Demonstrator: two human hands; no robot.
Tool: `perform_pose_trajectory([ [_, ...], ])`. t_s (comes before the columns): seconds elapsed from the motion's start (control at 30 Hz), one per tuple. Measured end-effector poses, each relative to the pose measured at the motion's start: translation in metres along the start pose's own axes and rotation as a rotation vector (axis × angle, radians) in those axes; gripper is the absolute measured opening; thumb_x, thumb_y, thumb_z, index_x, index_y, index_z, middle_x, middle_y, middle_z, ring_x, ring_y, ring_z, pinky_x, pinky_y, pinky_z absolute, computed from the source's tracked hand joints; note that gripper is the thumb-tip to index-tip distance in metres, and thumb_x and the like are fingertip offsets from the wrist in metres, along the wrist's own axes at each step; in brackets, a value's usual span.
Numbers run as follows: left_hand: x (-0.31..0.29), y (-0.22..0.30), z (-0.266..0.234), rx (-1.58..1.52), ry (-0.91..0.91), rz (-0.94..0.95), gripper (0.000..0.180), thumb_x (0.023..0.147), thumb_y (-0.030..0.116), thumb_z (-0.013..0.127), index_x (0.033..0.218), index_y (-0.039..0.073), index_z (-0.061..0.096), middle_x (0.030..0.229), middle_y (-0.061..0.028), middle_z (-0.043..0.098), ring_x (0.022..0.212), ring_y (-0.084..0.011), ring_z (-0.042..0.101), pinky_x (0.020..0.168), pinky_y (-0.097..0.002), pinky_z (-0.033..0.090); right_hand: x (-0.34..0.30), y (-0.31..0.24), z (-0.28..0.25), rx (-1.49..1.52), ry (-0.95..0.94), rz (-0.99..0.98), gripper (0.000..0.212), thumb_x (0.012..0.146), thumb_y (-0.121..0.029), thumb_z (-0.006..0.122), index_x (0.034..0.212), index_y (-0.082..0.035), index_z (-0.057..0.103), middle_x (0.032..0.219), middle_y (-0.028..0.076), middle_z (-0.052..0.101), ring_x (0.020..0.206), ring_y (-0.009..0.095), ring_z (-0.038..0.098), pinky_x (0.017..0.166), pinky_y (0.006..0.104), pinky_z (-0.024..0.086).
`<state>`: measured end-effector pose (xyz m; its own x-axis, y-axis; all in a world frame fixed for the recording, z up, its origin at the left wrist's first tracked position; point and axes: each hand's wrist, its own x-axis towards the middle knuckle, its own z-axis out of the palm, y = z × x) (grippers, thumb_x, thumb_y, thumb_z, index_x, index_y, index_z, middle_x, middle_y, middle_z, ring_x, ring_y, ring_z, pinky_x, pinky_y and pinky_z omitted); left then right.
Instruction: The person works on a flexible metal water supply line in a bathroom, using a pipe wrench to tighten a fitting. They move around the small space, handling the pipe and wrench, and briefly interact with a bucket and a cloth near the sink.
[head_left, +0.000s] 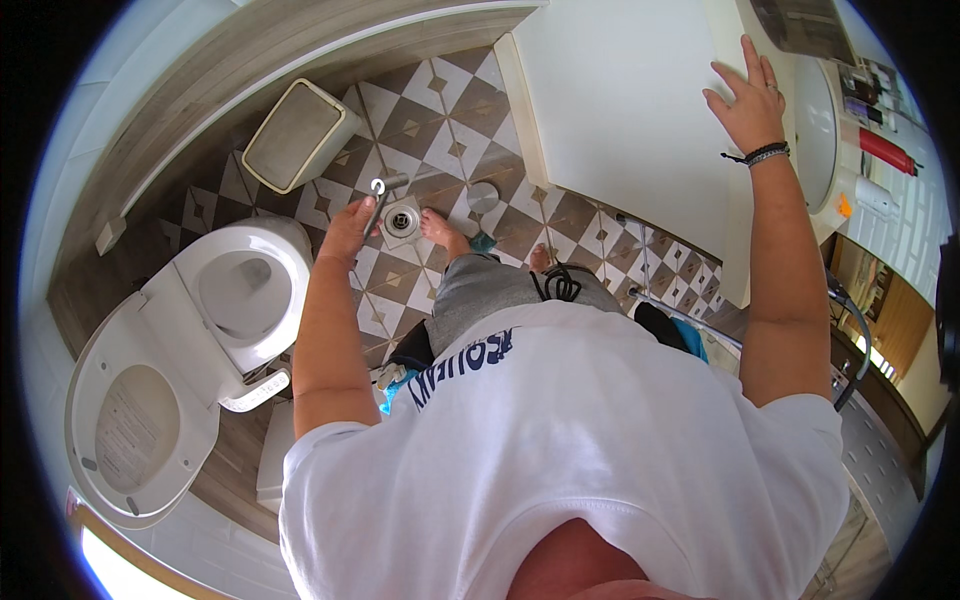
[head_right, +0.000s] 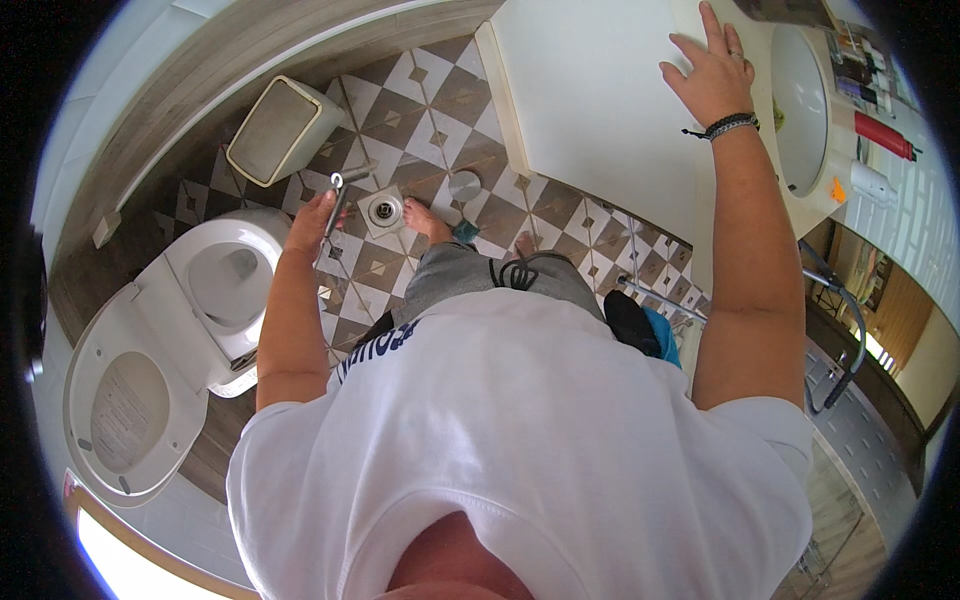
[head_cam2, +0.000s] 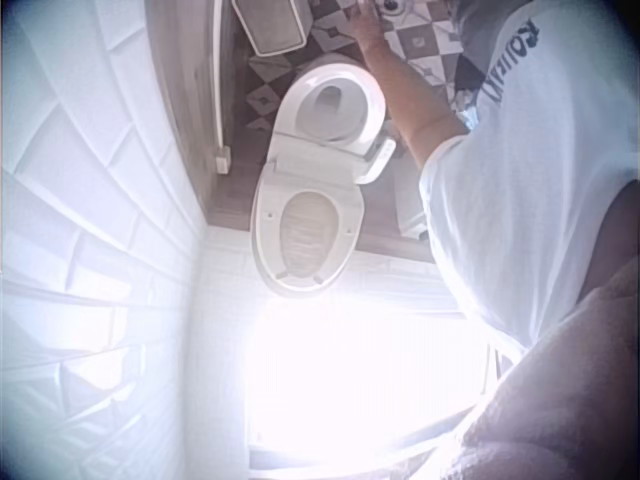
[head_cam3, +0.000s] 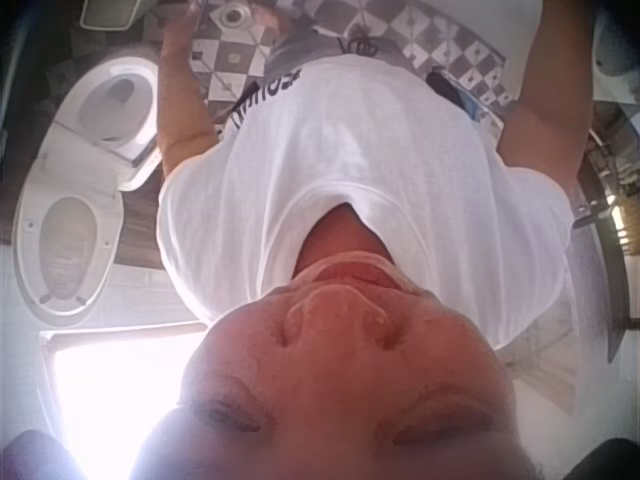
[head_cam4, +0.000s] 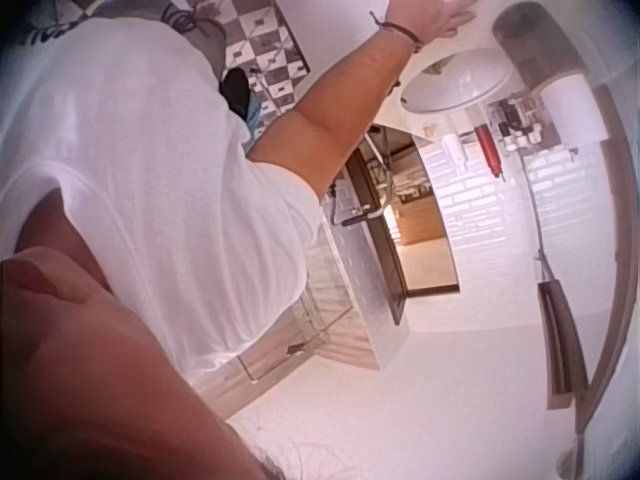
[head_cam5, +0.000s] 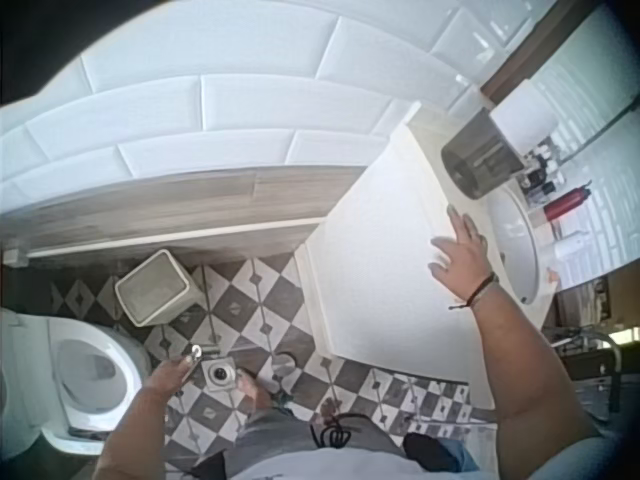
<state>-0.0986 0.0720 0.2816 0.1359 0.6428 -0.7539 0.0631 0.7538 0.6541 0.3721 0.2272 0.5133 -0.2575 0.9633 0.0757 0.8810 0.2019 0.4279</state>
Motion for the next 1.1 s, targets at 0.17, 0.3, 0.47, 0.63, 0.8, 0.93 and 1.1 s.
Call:
perform_pose_trajectory([
  [0.17, 0.001, -0.006, 0.018, 0.040, -0.032, -0.045, 0.045, 0.081, 0.043, 0.052, 0.094, 0.000, 0.058, 0.069, -0.0023, 0.055, 0.059, -0.0102, 0.047, 0.058, -0.0222, 0.038, 0.000, 0.001, 0.001, 0.009, 0.001, -0.003, 0.035, 0.068, -0.031, 0.063, 0.102, -0.023, 0.060, 0.137, -0.001, 0.023, 0.120, 0.031, 0.030, 0.089, 0.0463, 0.032],
  [0.3, 0.004, -0.005, 0.021, 0.097, -0.064, -0.035, 0.043, 0.081, 0.041, 0.051, 0.093, 0.001, 0.059, 0.069, -0.0022, 0.056, 0.059, -0.0099, 0.046, 0.057, -0.0220, 0.038, 0.000, 0.001, 0.000, 0.007, 0.003, -0.004, 0.035, 0.068, -0.031, 0.063, 0.102, -0.023, 0.060, 0.137, -0.001, 0.023, 0.120, 0.031, 0.030, 0.089, 0.0464, 0.032],
  [0.47, 0.000, 0.000, 0.018, 0.103, 0.028, -0.059, 0.044, 0.081, 0.041, 0.052, 0.098, 0.000, 0.058, 0.072, -0.0027, 0.056, 0.062, -0.0099, 0.047, 0.060, -0.0223, 0.039, 0.000, 0.000, -0.001, 0.036, 0.013, -0.004, 0.034, 0.068, -0.030, 0.063, 0.101, -0.022, 0.061, 0.137, -0.001, 0.023, 0.120, 0.031, 0.030, 0.089, 0.0463, 0.033],
  [0.63, -0.006, 0.003, 0.006, -0.032, 0.080, 0.020, 0.045, 0.081, 0.045, 0.050, 0.094, 0.002, 0.055, 0.077, -0.0040, 0.057, 0.069, -0.0120, 0.049, 0.067, -0.0256, 0.039, 0.001, -0.002, -0.003, 0.052, -0.019, 0.036, 0.035, 0.067, -0.029, 0.063, 0.101, -0.021, 0.061, 0.138, -0.001, 0.022, 0.120, 0.030, 0.029, 0.089, 0.0469, 0.032],
  [0.8, -0.017, 0.005, -0.004, -0.087, 0.072, 0.095, 0.048, 0.080, 0.047, 0.051, 0.092, 0.001, 0.055, 0.078, -0.0053, 0.056, 0.070, -0.0133, 0.050, 0.069, -0.0262, 0.040, 0.003, -0.005, -0.008, 0.037, -0.108, 0.077, 0.036, 0.068, -0.032, 0.061, 0.103, -0.022, 0.059, 0.139, -0.001, 0.019, 0.122, 0.031, 0.026, 0.091, 0.0486, 0.029],
  [0.93, -0.027, 0.000, -0.014, -0.122, 0.101, 0.116, 0.049, 0.079, 0.047, 0.052, 0.092, 0.000, 0.054, 0.076, -0.0056, 0.056, 0.070, -0.0134, 0.050, 0.068, -0.0257, 0.040, 0.004, -0.009, -0.017, 0.008, -0.168, 0.116, 0.036, 0.069, -0.030, 0.062, 0.103, -0.021, 0.059, 0.139, -0.001, 0.018, 0.122, 0.031, 0.026, 0.092, 0.0483, 0.029],
  [1.1, -0.046, 0.008, -0.033, -0.250, 0.152, 0.121, 0.047, 0.080, 0.042, 0.053, 0.099, -0.001, 0.054, 0.081, -0.0064, 0.057, 0.072, -0.0140, 0.051, 0.071, -0.0262, 0.041, 0.006, -0.013, -0.023, 0.028, -0.236, 0.158, 0.035, 0.069, -0.028, 0.061, 0.103, -0.020, 0.059, 0.140, 0.000, 0.015, 0.124, 0.029, 0.023, 0.093, 0.0476, 0.028],
])
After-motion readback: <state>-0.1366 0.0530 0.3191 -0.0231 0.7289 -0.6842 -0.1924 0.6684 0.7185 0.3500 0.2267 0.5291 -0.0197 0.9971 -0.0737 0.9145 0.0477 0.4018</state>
